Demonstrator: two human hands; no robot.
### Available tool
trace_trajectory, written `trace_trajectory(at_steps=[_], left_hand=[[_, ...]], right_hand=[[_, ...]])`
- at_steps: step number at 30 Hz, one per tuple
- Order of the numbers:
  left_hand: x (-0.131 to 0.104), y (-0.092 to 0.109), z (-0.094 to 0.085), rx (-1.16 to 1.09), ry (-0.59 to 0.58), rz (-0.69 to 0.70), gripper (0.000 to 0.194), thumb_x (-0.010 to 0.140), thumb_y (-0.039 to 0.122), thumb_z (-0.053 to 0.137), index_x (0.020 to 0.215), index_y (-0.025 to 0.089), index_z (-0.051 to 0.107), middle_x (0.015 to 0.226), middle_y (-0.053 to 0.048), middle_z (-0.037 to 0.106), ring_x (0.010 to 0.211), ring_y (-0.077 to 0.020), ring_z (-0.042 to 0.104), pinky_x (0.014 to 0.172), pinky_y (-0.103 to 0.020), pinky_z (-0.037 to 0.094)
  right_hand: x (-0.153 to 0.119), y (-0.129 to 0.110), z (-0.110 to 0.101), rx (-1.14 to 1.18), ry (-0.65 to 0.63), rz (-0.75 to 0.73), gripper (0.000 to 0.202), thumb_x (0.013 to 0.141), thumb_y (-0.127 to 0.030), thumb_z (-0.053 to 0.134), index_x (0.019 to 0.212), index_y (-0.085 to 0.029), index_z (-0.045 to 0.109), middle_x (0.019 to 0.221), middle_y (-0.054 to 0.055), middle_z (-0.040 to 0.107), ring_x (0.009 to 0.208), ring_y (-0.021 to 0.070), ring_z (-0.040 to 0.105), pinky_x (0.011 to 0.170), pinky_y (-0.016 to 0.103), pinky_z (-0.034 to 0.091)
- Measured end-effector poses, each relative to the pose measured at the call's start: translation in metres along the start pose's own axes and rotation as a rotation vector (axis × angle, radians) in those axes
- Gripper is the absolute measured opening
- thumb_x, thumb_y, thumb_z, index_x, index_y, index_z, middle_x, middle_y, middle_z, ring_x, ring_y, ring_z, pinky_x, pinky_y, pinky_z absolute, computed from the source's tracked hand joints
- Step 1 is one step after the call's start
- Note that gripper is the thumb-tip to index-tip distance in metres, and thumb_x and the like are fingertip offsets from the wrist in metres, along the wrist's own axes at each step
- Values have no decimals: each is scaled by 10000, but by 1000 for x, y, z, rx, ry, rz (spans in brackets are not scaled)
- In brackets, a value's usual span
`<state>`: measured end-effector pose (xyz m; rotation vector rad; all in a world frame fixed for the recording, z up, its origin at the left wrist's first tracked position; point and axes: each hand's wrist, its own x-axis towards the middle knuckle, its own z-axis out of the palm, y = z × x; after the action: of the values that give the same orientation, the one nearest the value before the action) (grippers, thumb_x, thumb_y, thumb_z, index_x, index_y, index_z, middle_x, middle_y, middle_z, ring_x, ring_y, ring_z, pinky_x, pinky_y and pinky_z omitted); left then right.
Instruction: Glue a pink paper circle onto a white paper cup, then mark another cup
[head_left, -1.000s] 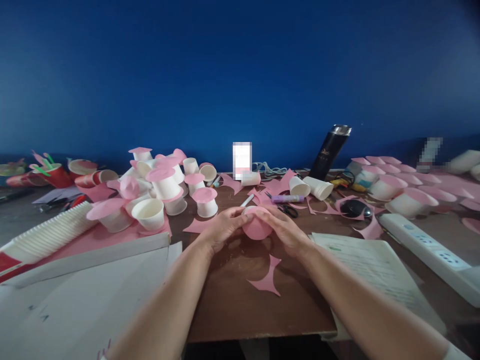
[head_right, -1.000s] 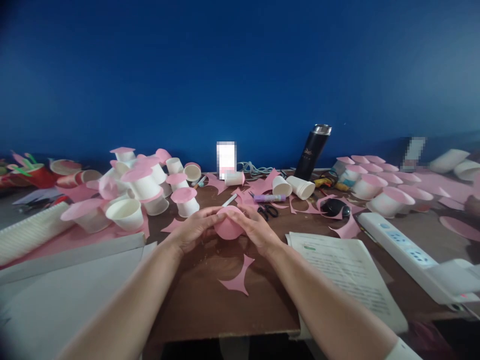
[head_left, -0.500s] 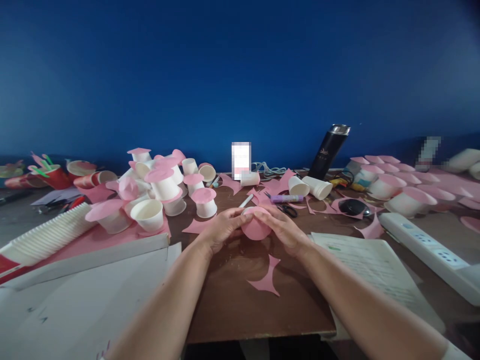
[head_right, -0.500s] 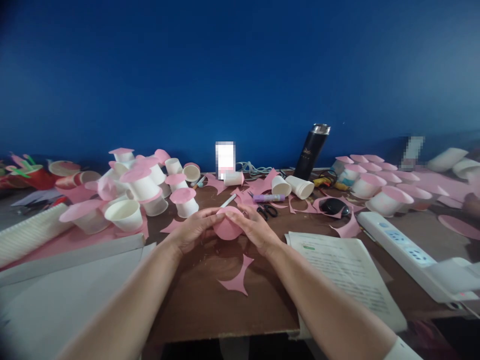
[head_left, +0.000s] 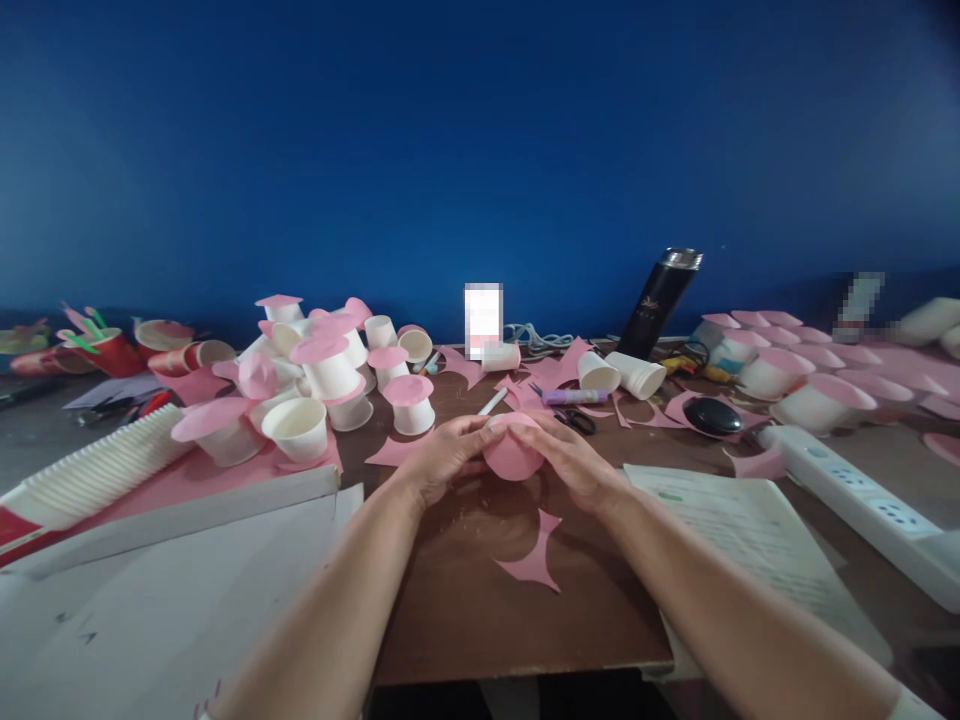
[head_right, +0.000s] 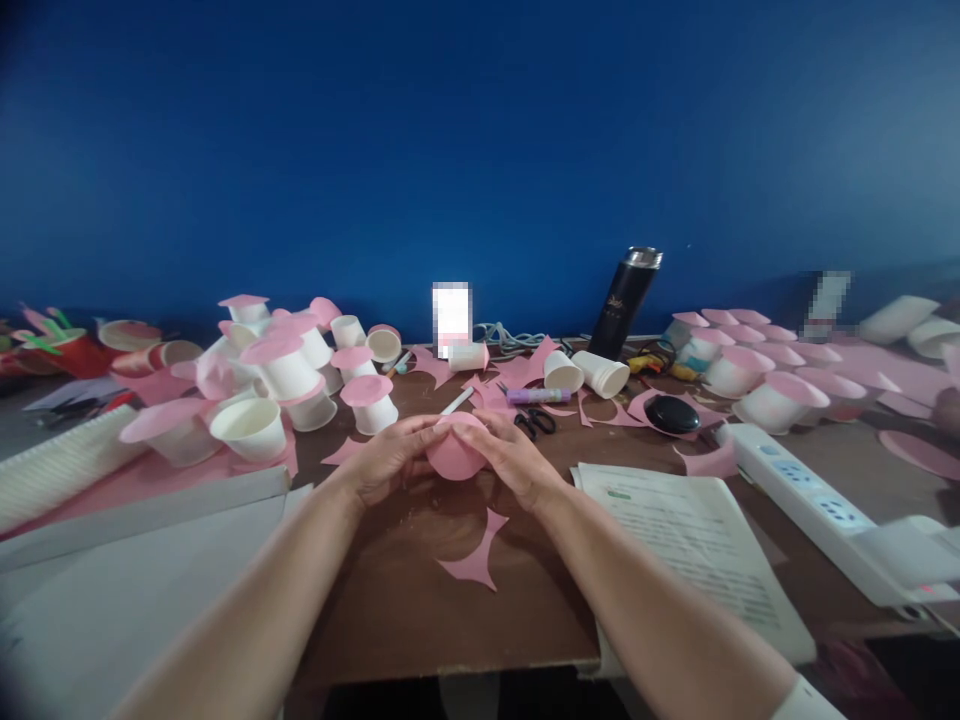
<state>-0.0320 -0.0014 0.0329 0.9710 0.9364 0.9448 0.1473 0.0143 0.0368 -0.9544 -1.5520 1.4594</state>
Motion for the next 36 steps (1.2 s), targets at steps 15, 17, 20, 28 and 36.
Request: trace_trajectory(at_steps=[15,17,20,28,36], left_hand=[[0,2,-4,-36,8,-35,473,732,455,696,1094,152,660,1090,-132,671,925,-211,646,760,-287,529],[-1,3,-3,-54,22,-36,444,739,437,695,1073,146,668,1071,-125,679,907,-200,649,759,-284,532],[-1,4,-3,-82,44,-37,404,739,410,701,1041,143,680,1039,-112,690,876,-183,652,751,-274,534],[-1,2,-3,-87,38,-40,401,738,406,703,1043,148,680,1028,-104,693,874,-181,653,749,-268,533],[1,1,-5,-165,79,-61,403,718,397,722,1027,142,678,1015,-110,694,888,-205,653,770,-316,552]], right_hand=[[1,2,1,110,-75,11,393,817,-506,586,1086,-237,688,960,24,697,905,204,597,823,317,438],[1,2,1,118,-76,12,394,815,-499,591,1086,-229,686,959,29,693,889,200,593,808,315,438],[1,2,-1,107,-60,9,390,812,-482,601,1084,-215,683,959,35,684,897,201,582,798,311,439],[2,5,-2,115,-39,6,352,786,-485,629,988,-203,691,910,24,671,876,197,576,801,309,439],[1,4,0,133,-41,-6,346,805,-477,612,1017,-217,698,891,24,680,849,200,585,817,332,434]])
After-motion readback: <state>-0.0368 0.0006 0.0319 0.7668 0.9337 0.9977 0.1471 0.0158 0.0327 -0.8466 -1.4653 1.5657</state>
